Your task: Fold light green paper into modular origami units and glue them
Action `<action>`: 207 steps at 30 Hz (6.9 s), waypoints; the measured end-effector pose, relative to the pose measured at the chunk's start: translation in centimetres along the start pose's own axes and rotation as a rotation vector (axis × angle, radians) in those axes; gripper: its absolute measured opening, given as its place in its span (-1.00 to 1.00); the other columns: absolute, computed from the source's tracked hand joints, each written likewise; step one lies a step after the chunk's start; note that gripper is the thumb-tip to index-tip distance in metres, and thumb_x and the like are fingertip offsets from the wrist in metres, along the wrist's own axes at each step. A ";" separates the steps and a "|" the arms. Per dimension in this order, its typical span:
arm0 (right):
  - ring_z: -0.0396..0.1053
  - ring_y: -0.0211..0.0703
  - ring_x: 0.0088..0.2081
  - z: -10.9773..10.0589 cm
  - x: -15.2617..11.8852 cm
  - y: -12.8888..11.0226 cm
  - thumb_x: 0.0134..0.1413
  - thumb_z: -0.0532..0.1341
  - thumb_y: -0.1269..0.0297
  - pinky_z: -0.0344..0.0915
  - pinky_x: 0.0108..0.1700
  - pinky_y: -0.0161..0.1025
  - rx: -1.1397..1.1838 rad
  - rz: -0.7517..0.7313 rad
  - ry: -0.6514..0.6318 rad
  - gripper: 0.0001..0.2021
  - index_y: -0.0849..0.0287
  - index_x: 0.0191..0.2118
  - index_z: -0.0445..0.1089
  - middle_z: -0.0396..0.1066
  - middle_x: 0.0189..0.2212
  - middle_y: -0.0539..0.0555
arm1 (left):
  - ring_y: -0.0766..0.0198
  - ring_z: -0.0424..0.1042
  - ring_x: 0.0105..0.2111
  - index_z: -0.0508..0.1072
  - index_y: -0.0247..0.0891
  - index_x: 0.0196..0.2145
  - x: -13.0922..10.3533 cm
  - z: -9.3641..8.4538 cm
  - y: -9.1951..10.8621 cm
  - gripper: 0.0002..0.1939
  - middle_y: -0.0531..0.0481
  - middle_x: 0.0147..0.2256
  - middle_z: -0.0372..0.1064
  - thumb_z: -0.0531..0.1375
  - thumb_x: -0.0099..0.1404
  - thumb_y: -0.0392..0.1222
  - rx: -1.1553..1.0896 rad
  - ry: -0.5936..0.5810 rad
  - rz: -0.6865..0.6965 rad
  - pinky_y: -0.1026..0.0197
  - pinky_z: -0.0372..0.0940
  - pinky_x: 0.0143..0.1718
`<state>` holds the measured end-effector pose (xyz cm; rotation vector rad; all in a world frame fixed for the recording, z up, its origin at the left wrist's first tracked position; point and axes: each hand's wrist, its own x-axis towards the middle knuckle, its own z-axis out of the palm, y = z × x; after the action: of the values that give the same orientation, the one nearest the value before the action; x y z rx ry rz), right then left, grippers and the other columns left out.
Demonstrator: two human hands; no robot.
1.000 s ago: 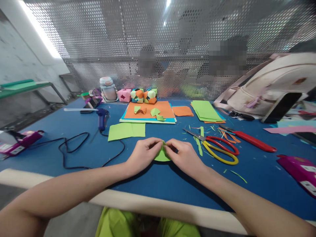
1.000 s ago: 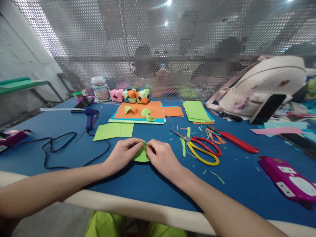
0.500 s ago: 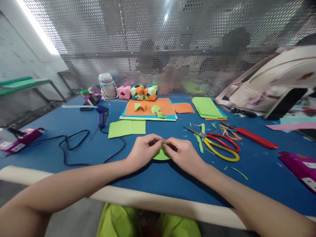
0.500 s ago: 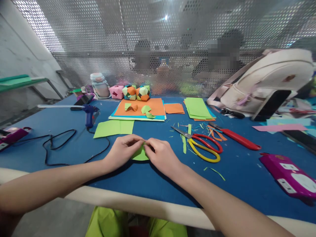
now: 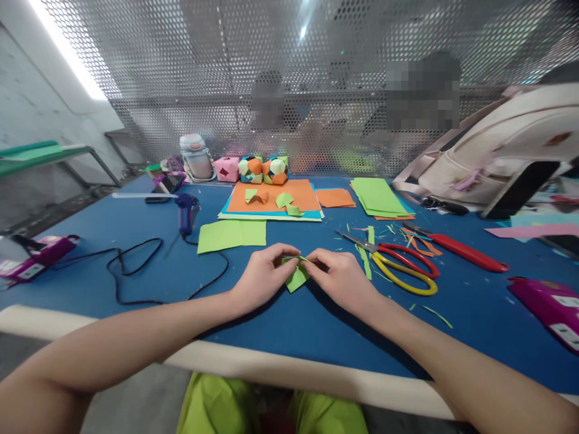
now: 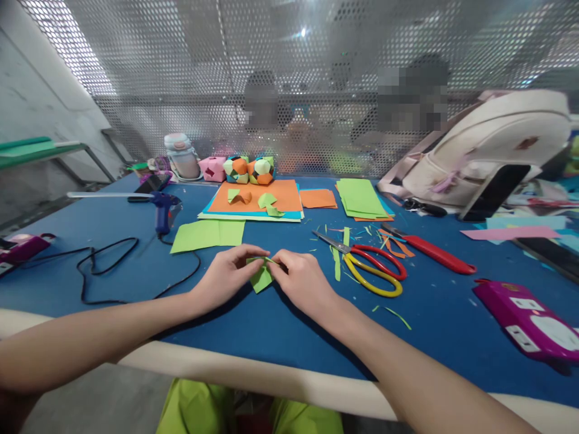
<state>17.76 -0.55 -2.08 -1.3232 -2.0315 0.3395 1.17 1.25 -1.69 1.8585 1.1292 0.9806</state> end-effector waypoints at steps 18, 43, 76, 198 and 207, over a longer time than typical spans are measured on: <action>0.17 -0.31 -0.58 0.1 0.1 -0.1 0.09 0.07 0.29 0.08 -0.48 -0.35 0.139 0.088 -0.039 -0.78 0.18 -0.52 0.33 0.26 -0.66 -0.06 | 0.26 0.42 -0.23 0.50 -0.29 -0.25 0.2 0.0 -0.5 -0.75 -0.02 -0.24 0.49 0.09 0.23 -0.14 0.007 -0.082 0.052 0.31 0.26 -0.18; 0.27 -0.25 -0.47 0.0 0.4 -0.1 0.03 0.12 0.19 0.21 -0.39 -0.30 0.393 0.230 0.027 -0.80 0.18 -0.45 0.39 0.36 -0.55 -0.02 | 0.27 0.37 -0.33 0.52 -0.33 -0.35 0.2 -0.1 -0.4 -0.70 -0.01 -0.36 0.48 0.07 0.23 -0.10 -0.045 -0.073 -0.026 0.32 0.23 -0.29; 0.25 -0.27 -0.46 -0.3 0.6 -0.4 0.01 0.15 0.16 0.19 -0.38 -0.31 0.690 0.329 -0.002 -0.78 0.20 -0.44 0.43 0.34 -0.56 -0.04 | 0.28 0.35 -0.39 0.52 -0.34 -0.36 0.1 0.1 0.0 -0.69 -0.02 -0.40 0.46 0.12 0.20 -0.04 -0.225 -0.114 -0.123 0.31 0.24 -0.34; 0.31 -0.22 -0.48 -0.3 0.2 0.0 0.04 0.11 0.24 0.24 -0.42 -0.28 0.248 0.196 0.024 -0.83 0.18 -0.35 0.40 0.40 -0.49 0.02 | 0.44 0.25 -0.58 0.41 -0.34 -0.36 0.7 -0.9 0.0 -0.81 0.07 -0.49 0.26 0.17 0.11 -0.15 -0.422 -0.039 -0.272 0.36 0.23 -0.61; 0.35 -0.20 -0.42 0.5 0.0 0.4 0.04 0.14 0.17 0.29 -0.37 -0.27 0.349 0.195 -0.031 -0.79 0.19 -0.29 0.40 0.42 -0.44 0.04 | 0.35 0.30 -0.46 0.52 -0.33 -0.39 0.6 -0.8 -0.8 -0.77 0.05 -0.49 0.40 0.10 0.16 -0.17 -0.252 -0.183 -0.189 0.32 0.21 -0.39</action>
<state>17.74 -0.32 -2.66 -1.2987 -1.7693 0.7704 0.36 2.22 -1.93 1.5736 1.0007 0.7884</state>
